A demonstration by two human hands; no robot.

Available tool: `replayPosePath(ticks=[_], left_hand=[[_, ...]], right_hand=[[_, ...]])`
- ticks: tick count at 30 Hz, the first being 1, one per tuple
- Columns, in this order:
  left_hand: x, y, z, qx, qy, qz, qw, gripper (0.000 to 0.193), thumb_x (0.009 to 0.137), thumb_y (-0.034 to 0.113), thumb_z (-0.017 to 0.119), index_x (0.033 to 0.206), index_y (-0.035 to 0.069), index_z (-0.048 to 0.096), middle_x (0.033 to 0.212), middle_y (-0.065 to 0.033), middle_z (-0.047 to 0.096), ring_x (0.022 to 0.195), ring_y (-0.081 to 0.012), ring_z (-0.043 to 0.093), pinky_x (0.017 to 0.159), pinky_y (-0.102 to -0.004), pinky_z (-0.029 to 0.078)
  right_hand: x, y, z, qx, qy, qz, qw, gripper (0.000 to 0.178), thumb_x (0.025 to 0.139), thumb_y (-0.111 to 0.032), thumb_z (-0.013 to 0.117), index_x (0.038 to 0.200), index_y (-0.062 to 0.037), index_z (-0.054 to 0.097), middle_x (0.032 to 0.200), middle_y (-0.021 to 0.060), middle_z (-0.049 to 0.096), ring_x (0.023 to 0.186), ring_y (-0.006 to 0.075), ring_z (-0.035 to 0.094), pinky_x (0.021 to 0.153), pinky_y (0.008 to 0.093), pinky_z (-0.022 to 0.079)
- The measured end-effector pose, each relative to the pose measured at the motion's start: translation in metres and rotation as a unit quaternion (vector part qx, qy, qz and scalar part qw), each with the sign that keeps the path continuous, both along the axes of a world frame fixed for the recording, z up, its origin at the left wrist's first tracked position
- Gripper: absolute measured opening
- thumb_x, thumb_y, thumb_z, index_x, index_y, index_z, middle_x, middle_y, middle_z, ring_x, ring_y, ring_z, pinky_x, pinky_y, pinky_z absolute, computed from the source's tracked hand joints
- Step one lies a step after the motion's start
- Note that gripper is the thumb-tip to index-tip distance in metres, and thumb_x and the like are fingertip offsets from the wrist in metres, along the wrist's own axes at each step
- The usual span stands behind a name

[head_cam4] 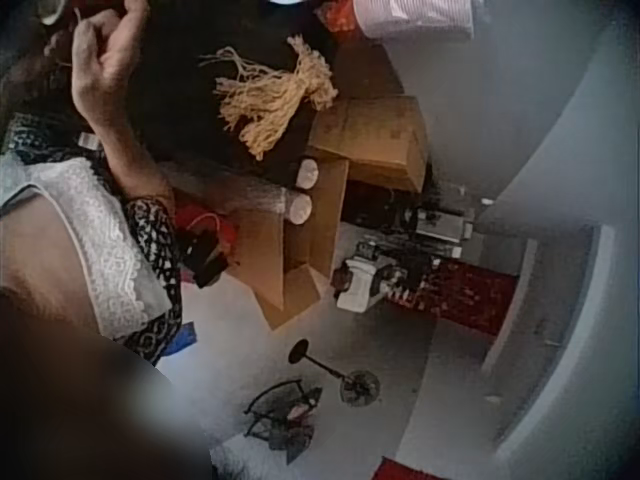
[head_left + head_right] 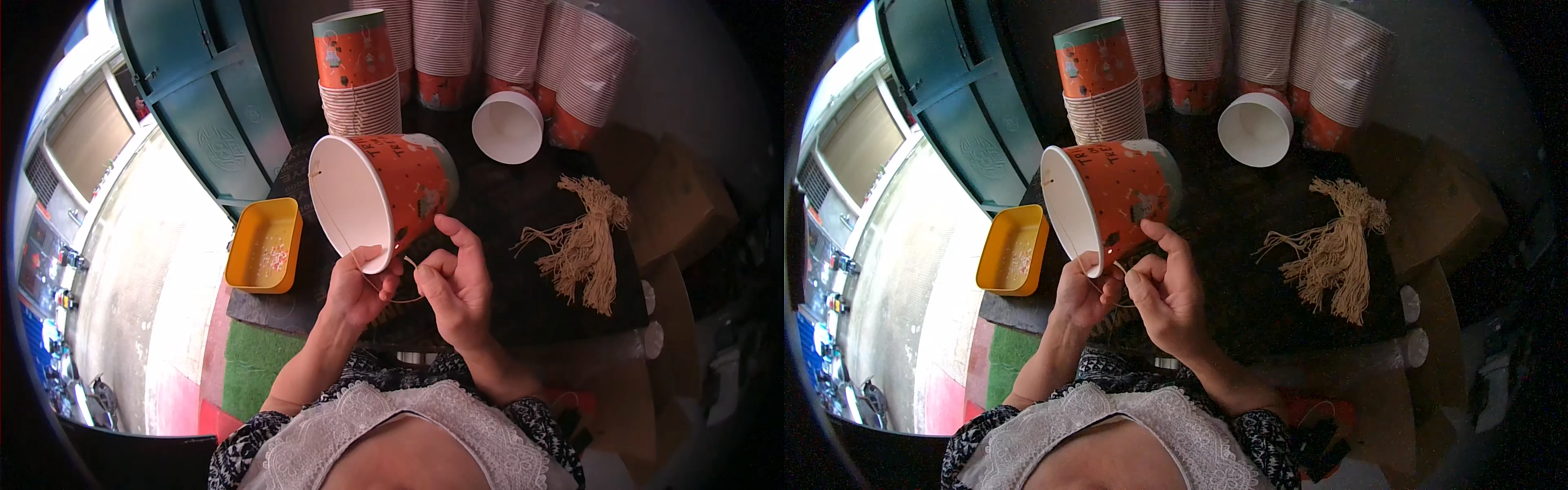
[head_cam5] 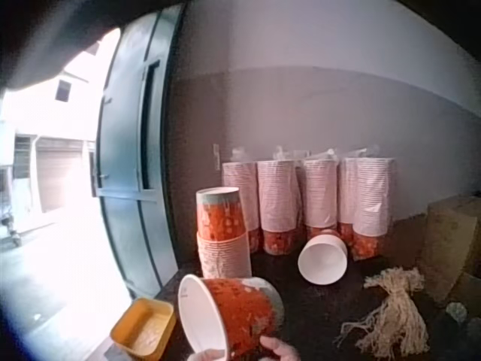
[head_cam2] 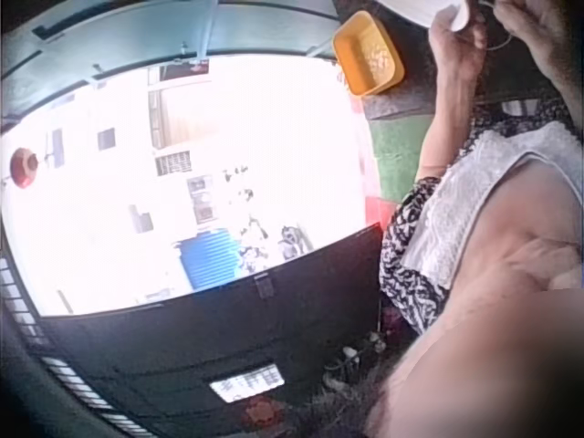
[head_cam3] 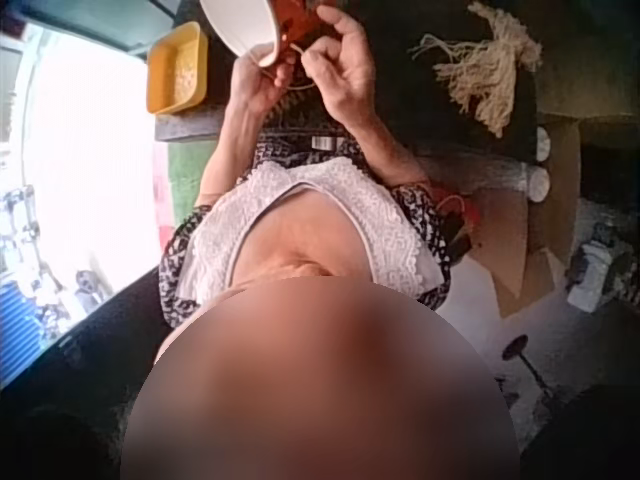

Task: Threading pre-cut strings through pre-punched holes in paper buckets to create carrying handles.

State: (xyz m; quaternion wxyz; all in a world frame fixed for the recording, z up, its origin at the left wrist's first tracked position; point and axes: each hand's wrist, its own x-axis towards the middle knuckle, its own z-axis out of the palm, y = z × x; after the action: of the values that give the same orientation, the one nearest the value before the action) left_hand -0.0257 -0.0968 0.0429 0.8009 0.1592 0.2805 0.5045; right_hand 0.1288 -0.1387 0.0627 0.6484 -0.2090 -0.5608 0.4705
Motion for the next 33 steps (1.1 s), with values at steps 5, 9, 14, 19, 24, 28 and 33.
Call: replayPosePath(ticks=[5,9,14,19,24,28,33], left_hand=[[0.002,-0.0034,0.0031,-0.004,0.007,-0.002,1.0,0.021,0.085,0.018,0.049,0.089,-0.001,0.056,0.066,-0.0141,0.06,0.042,-0.0193,0.054,0.036,-0.0254,0.043],[0.0021,-0.0054,0.0036,0.004,0.009,-0.006,1.0,0.022,0.085,0.018,0.049,0.089,-0.002,0.057,0.066,-0.0141,0.06,0.042,-0.0193,0.054,0.036,-0.0255,0.043],[0.0042,-0.0057,0.0039,0.008,0.019,0.0,1.0,0.024,0.081,0.019,0.05,0.078,-0.003,0.059,0.064,-0.0119,0.061,0.042,-0.0199,0.054,0.033,-0.0249,0.043],[0.0041,-0.0054,0.0011,0.008,0.016,0.0,1.0,0.023,0.082,0.018,0.049,0.08,-0.003,0.059,0.064,-0.0118,0.061,0.042,-0.0194,0.054,0.033,-0.025,0.043],[0.0046,-0.0065,0.0017,0.015,0.015,-0.003,1.0,0.024,0.082,0.018,0.049,0.082,-0.004,0.059,0.063,-0.0114,0.06,0.041,-0.0188,0.055,0.034,-0.0249,0.044],[0.005,-0.0067,0.0015,0.019,0.017,0.002,1.0,0.023,0.082,0.017,0.049,0.083,-0.004,0.059,0.063,-0.0117,0.061,0.041,-0.019,0.055,0.033,-0.0251,0.044],[0.0053,-0.0068,0.0023,0.017,0.018,0.004,1.0,0.023,0.083,0.016,0.049,0.083,-0.004,0.059,0.064,-0.0118,0.061,0.041,-0.0189,0.055,0.033,-0.0247,0.045]], right_hand=[[-0.0026,0.0018,-0.0016,0.026,-0.018,-0.022,0.999,0.053,0.09,0.001,0.049,0.138,-0.0017,0.027,0.076,-0.0013,0.052,0.066,0.003,0.047,0.062,0.0171,0.04],[-0.0034,0.0017,-0.0029,0.03,-0.035,-0.04,0.998,0.052,0.09,0.001,0.049,0.137,-0.0015,0.029,0.076,-0.0005,0.054,0.068,0.0038,0.051,0.064,0.018,0.043],[-0.0027,0.0014,-0.0032,0.034,-0.044,-0.046,0.997,0.051,0.09,0.002,0.05,0.137,-0.0011,0.029,0.076,-0.0002,0.054,0.068,0.0041,0.052,0.064,0.0182,0.043],[-0.0033,0.0009,-0.0021,0.031,-0.042,-0.05,0.997,0.051,0.089,0.002,0.05,0.136,-0.0012,0.03,0.076,0.0,0.055,0.068,0.0047,0.053,0.066,0.019,0.045],[-0.0027,0.0013,-0.0025,0.035,-0.054,-0.055,0.996,0.05,0.089,0.002,0.05,0.135,-0.0013,0.032,0.076,0.0001,0.055,0.069,0.0048,0.054,0.066,0.0193,0.045],[-0.0031,0.0013,-0.0028,0.028,-0.056,-0.058,0.996,0.049,0.089,0.002,0.051,0.135,-0.0012,0.033,0.075,0.0001,0.055,0.068,0.0046,0.053,0.066,0.0193,0.045],[-0.0028,0.0036,-0.0047,0.021,-0.056,-0.06,0.996,0.049,0.089,0.002,0.051,0.134,-0.0011,0.034,0.074,-0.0002,0.055,0.068,0.0046,0.054,0.065,0.0195,0.045]])
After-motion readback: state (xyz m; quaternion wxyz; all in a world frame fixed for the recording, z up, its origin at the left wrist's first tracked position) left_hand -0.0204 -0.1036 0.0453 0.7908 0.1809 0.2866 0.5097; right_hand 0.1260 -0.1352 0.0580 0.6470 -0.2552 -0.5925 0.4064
